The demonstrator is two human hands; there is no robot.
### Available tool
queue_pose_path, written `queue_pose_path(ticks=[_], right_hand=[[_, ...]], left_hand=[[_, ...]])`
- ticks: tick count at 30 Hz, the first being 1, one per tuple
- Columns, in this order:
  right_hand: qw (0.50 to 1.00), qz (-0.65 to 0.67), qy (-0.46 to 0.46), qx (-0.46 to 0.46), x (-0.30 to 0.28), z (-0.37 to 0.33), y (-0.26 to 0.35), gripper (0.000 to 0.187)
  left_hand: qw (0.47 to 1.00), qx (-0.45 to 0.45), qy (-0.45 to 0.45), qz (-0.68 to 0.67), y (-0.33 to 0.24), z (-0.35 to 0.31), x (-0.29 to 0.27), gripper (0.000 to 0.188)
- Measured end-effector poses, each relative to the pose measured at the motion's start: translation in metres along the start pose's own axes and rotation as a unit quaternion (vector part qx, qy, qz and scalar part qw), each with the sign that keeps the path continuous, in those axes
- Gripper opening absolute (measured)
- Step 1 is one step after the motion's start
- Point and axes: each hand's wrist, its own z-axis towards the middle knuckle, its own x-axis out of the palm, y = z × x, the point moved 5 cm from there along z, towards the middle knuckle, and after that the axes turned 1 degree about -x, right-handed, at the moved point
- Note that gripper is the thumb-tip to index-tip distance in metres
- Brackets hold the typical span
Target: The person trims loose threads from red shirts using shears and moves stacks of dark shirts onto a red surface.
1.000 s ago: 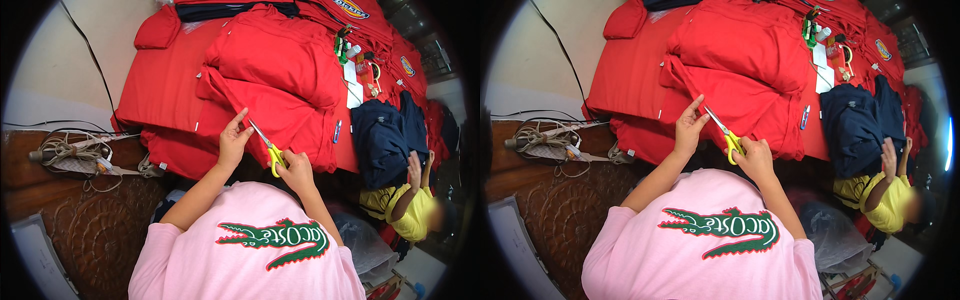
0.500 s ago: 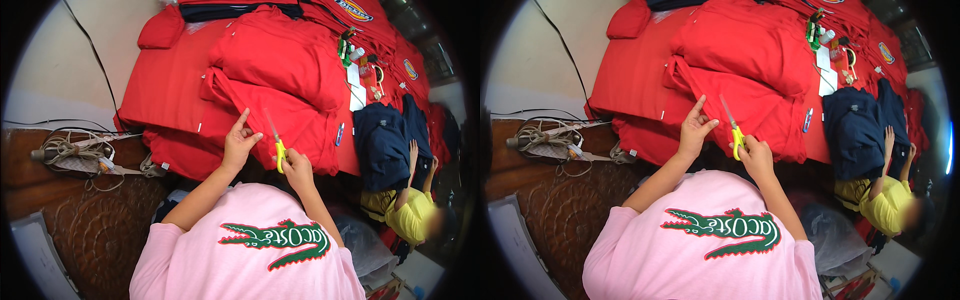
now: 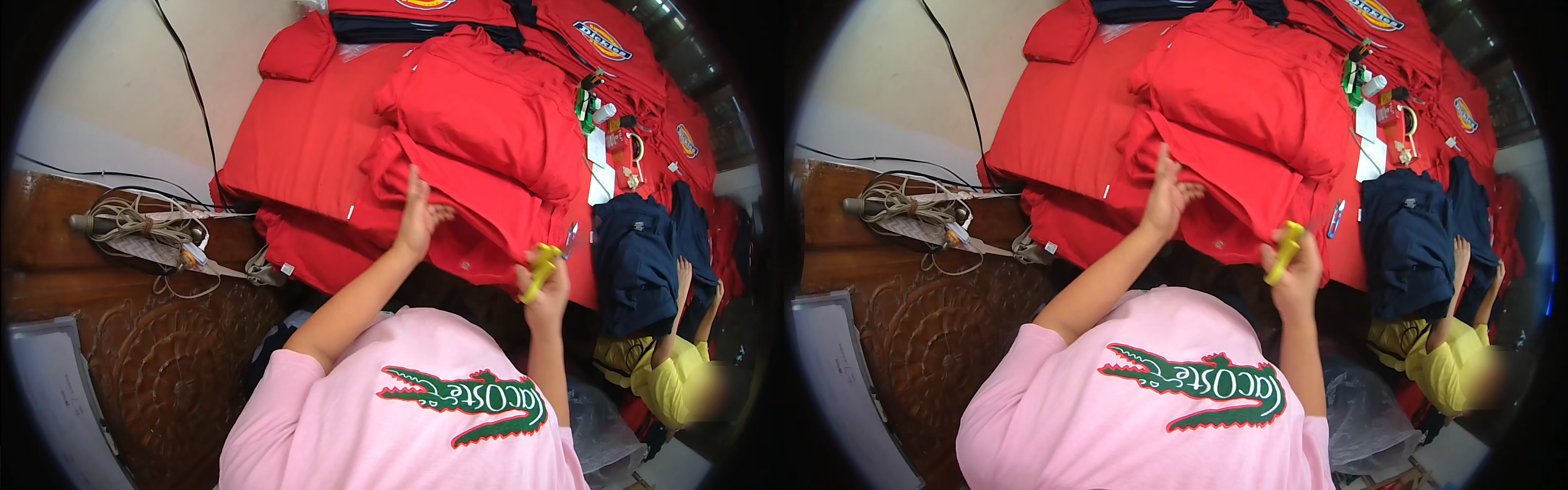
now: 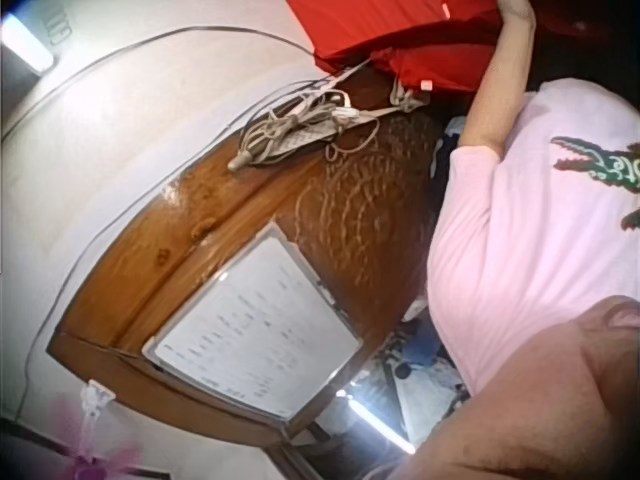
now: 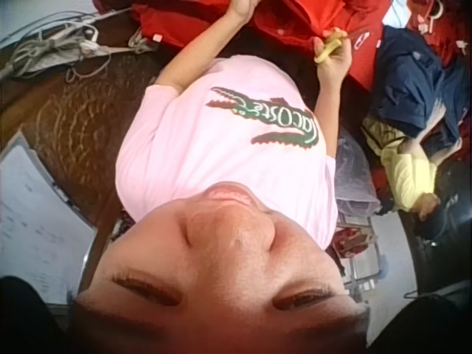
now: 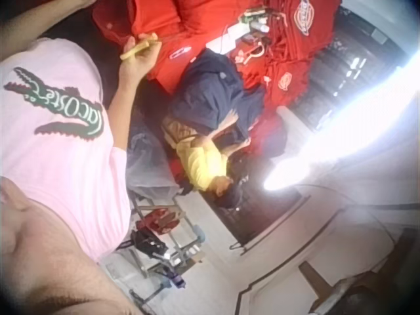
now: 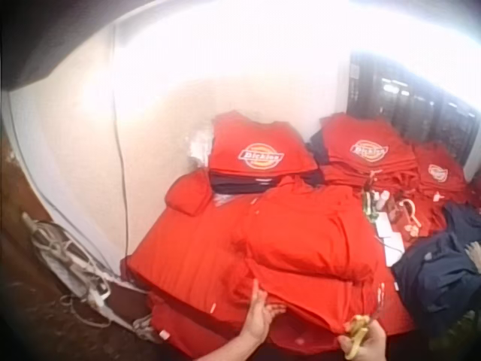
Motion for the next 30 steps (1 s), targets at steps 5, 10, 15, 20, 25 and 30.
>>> queue_pose_path(ticks=[5,10,15,20,25,30], right_hand=[[0.983,-0.157,-0.008,-0.097,-0.096,-0.018,0.019,0.025],[0.935,-0.352,0.044,-0.009,-0.081,-0.028,-0.035,0.024],[0.917,-0.398,0.035,-0.002,-0.069,-0.033,-0.080,0.028],[0.911,-0.407,0.058,0.020,-0.065,-0.024,-0.091,0.028],[0.880,-0.464,0.080,-0.067,-0.053,-0.018,-0.076,0.026],[0.882,-0.469,0.035,-0.023,-0.070,-0.021,-0.087,0.029]], left_hand=[[0.974,0.063,-0.169,-0.135,-0.047,0.033,-0.064,0.087],[0.975,0.049,-0.186,-0.115,-0.062,0.002,-0.117,0.061],[0.981,0.033,-0.183,-0.062,-0.068,-0.039,-0.124,0.044],[0.917,0.040,-0.268,0.294,-0.076,-0.051,-0.130,0.036],[0.920,-0.013,-0.228,0.319,-0.068,-0.044,-0.178,0.018],[0.990,0.033,-0.119,-0.072,-0.097,-0.058,-0.146,0.004]])
